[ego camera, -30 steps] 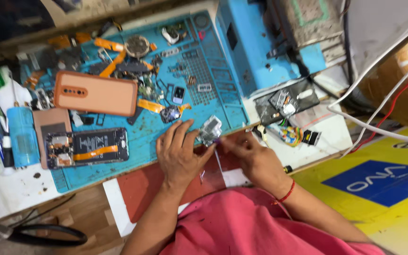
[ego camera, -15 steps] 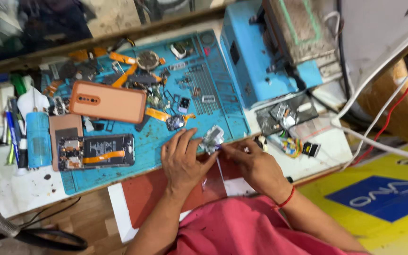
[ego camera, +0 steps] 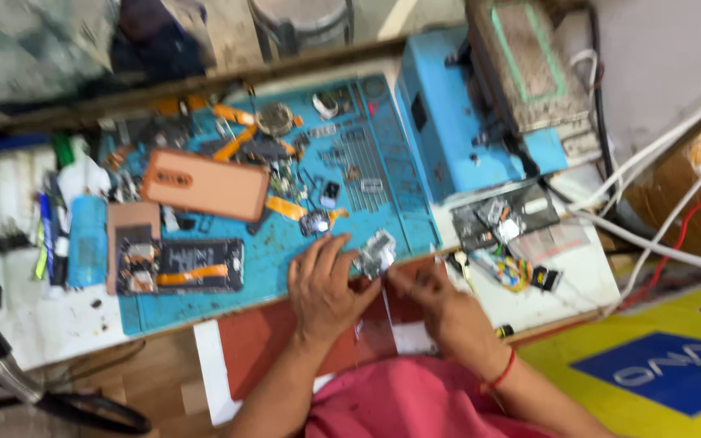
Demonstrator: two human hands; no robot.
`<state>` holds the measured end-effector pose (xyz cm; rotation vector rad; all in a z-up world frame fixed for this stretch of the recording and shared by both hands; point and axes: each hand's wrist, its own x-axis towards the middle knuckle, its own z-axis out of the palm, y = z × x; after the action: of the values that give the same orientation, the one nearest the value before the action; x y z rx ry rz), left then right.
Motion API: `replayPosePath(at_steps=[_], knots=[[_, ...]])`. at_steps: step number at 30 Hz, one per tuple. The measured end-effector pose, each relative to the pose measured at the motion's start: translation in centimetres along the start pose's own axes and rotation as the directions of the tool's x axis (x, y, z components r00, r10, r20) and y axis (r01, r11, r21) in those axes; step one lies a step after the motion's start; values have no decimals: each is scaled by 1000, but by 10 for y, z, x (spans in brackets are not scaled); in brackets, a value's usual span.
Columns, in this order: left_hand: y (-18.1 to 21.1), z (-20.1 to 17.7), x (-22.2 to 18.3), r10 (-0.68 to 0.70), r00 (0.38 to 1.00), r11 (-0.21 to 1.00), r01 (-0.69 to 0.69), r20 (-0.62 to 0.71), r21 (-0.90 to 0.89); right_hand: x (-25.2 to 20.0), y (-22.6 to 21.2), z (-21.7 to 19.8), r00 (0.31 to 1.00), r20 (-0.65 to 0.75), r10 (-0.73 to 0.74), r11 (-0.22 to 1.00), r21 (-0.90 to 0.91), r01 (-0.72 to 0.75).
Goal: The person cleans a small circuit board from a mobile phone using a brush, then applies a liquid from a syringe to several points on the board and uses a small tool to press or scrape the components.
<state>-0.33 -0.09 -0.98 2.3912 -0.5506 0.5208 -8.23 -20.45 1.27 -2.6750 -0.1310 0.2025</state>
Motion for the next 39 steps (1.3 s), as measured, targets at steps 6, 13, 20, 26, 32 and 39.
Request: replayPosePath(at_steps=[6, 13, 20, 26, 32, 39], knots=[[-2, 0, 0, 27, 1000, 1000, -27, -16, 5, 6, 2, -7, 985, -80, -150, 988, 21, 152], [-1, 2, -5, 31, 999, 999, -31, -5, 36, 8, -1, -8, 993, -1, -118, 992, -51, 118], [-3, -1, -3, 19, 1000, 999, -19, -10, 29, 5, -2, -9, 982, -52, -181, 984, -3, 181], [-3, 3, -7, 4, 1000, 1000, -4, -13, 11, 4, 3, -9, 988, -65, -139, 990, -41, 137], [-2, 6, -15, -3, 1000, 1000, 3, 17, 6, 9, 9, -7, 979, -189, -80, 994, 57, 93], [-3, 5, -9, 14, 1000, 1000, -14, 20, 14, 9, -2, -13, 978, -183, -101, 994, -68, 90]])
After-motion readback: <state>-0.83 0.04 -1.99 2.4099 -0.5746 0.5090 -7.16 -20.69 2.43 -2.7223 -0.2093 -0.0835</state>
